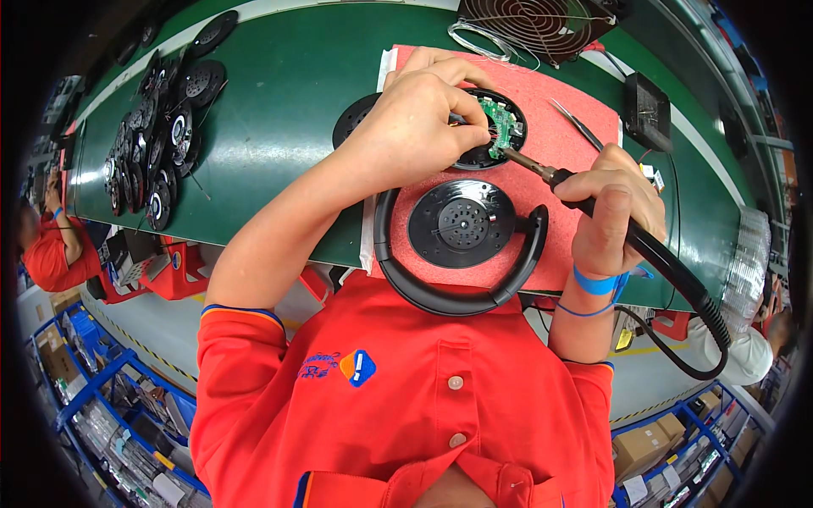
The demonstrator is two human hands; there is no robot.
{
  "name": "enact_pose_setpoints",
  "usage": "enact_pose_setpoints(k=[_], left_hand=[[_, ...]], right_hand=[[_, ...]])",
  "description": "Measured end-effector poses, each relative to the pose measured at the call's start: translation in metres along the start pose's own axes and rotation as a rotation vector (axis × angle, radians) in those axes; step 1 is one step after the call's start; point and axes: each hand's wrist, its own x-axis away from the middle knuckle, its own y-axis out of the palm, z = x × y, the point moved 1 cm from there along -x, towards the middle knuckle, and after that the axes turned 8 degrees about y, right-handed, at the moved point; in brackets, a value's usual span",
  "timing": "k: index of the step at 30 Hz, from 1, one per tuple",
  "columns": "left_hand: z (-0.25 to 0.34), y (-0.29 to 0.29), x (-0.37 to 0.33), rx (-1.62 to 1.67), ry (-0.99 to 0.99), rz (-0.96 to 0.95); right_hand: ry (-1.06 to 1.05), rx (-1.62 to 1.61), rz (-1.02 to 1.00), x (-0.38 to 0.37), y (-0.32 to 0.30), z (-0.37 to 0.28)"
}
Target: Soldering wires onto a printed circuit board inside a headphone ear cup.
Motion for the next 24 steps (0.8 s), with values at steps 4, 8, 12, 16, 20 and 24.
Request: enact_pose_setpoints(k=[4,8,12,16,20,24], left_hand=[[-0.0012,0.0009,0.001,0.01,-0.024,-0.005],[-0.0026,0.0031,0.001,0.014,-0.036,0.001],[0.0014,0.0017,0.0004,-0.02,-0.023,-0.001],[0.0028,0.0017,0.0011,-0.048,-0.022,-0.008],[0.0035,0.0016,0.001,-0.069,-0.018,-0.013],[0.0036,0.0016,0.0013,-0.074,-0.021,-0.018]], right_hand=[[-0.032,-0.054,-0.011,-0.0009,0.0009,0.0065],[-0.026,-0.036,-0.016,-0.0014,0.0019,0.0071],[-0.034,-0.029,-0.019,-0.0021,0.0011,0.0077],[0.024,0.029,-0.025,-0.0005,0.0033,0.0004],[0.022,0.017,-0.021,-0.0002,0.0036,0.0009],[-0.027,-0.037,-0.044,-0.0026,0.0011,0.0057]])
